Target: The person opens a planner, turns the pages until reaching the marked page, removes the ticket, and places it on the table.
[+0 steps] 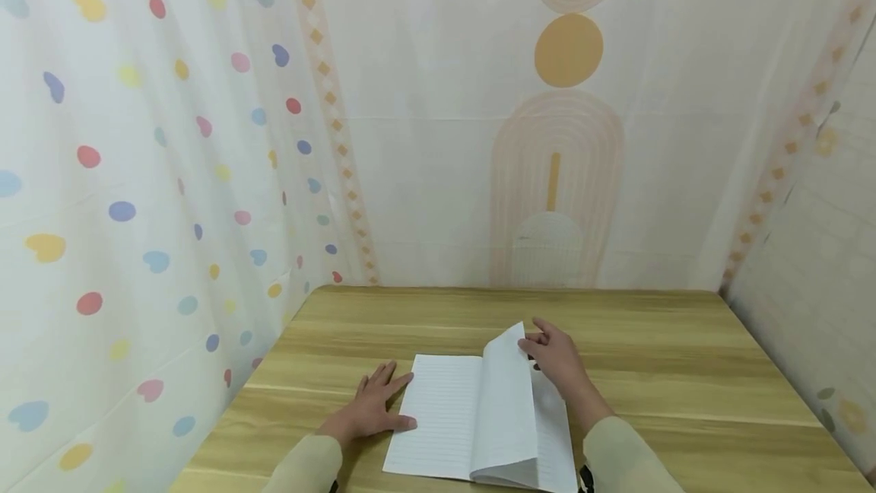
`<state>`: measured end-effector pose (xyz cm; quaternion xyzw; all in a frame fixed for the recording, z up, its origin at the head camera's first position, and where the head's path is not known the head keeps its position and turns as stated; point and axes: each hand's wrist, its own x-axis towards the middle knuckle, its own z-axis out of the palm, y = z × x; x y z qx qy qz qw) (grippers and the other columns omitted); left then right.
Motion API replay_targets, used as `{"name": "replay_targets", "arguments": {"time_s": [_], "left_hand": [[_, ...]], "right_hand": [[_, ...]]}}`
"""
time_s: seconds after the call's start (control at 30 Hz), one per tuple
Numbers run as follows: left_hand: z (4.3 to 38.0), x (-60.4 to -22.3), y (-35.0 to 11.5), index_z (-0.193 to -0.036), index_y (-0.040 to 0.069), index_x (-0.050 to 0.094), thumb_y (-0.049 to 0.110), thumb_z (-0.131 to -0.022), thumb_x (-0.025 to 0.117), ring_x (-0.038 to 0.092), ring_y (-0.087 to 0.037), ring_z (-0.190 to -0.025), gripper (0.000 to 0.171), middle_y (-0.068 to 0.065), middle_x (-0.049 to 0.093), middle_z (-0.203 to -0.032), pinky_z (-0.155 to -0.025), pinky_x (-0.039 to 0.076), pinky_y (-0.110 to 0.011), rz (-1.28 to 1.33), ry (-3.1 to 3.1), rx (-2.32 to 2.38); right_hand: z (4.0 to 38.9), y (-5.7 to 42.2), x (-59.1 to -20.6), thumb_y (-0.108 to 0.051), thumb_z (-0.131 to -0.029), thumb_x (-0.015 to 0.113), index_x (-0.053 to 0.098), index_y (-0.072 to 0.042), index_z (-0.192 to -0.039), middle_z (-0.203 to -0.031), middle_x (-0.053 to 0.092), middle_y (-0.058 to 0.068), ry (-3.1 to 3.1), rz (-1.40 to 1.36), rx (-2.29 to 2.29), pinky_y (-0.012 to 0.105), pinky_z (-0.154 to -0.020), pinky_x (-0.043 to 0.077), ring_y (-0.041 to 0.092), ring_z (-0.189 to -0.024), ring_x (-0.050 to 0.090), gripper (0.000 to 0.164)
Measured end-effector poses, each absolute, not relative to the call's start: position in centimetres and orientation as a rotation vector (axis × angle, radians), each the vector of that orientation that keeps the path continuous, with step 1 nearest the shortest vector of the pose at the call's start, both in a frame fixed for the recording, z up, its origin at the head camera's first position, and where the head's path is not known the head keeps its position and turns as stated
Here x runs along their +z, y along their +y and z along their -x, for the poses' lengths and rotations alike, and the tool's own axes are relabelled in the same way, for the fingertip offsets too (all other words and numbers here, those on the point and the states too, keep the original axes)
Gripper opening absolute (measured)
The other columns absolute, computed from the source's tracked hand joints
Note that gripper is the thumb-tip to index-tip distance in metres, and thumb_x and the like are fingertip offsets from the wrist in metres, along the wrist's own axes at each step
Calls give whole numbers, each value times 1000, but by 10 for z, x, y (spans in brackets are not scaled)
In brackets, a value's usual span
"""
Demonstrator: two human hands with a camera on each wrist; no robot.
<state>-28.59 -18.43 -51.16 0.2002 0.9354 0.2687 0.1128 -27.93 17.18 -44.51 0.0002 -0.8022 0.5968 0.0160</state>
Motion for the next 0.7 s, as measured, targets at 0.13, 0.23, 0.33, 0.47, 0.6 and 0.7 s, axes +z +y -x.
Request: {"name": "replay_targets", "arguments": {"time_s": [0.13, 0.23, 0.33, 0.47, 0.6, 0.7], "left_hand": [[285, -512, -185, -153, 10, 39, 52, -83, 76, 3, -46, -148, 90, -29, 10, -161, -115, -2, -64, -579, 2740, 797], [284, -510, -185, -152, 8, 41, 47, -83, 77, 4, -47, -147, 87, -30, 11, -160, -114, -2, -65, -584, 2739, 812], [284, -509, -185, -151, 8, 42, 46, -84, 77, 5, -48, -147, 85, -30, 12, -160, -114, -2, -65, -582, 2740, 824], [285, -510, -185, -150, 9, 43, 47, -84, 77, 5, -47, -148, 84, -29, 13, -160, -115, -1, -64, -575, 2737, 840], [286, -510, -185, -150, 8, 44, 51, -83, 76, 6, -47, -147, 85, -29, 14, -160, -115, 0, -64, -592, 2750, 837], [287, -510, -186, -149, 5, 44, 45, -92, 68, 8, -48, -147, 74, -31, 17, -158, -114, 1, -66, -601, 2755, 892]], "right_hand": [[277, 158, -443, -8, -100, 56, 38, 11, -145, -120, 65, 25, -2343, -69, 2066, 34, -77, 55, 17, -86, 64, 52], [275, 146, -443, -8, -100, 54, 41, 9, -145, -121, 64, 24, -2288, -146, 2158, 37, -83, 55, 20, -94, 68, 50], [271, 134, -446, -9, -102, 53, 41, 9, -145, -128, 60, 27, -2326, -280, 2145, 44, -90, 53, 28, -105, 67, 48], [268, 119, -458, -11, -103, 54, 50, 9, -139, -130, 59, 26, -2497, -584, 1832, 51, -97, 49, 37, -115, 62, 42], [261, 108, -475, -23, -100, 60, 65, -1, -128, -125, 66, 17, -2700, -832, 1217, 56, -99, 45, 37, -118, 60, 36], [252, 102, -484, -37, -94, 66, 68, -10, -126, -127, 66, 12, -2841, -932, 809, 64, -103, 36, 35, -121, 57, 42]]}}
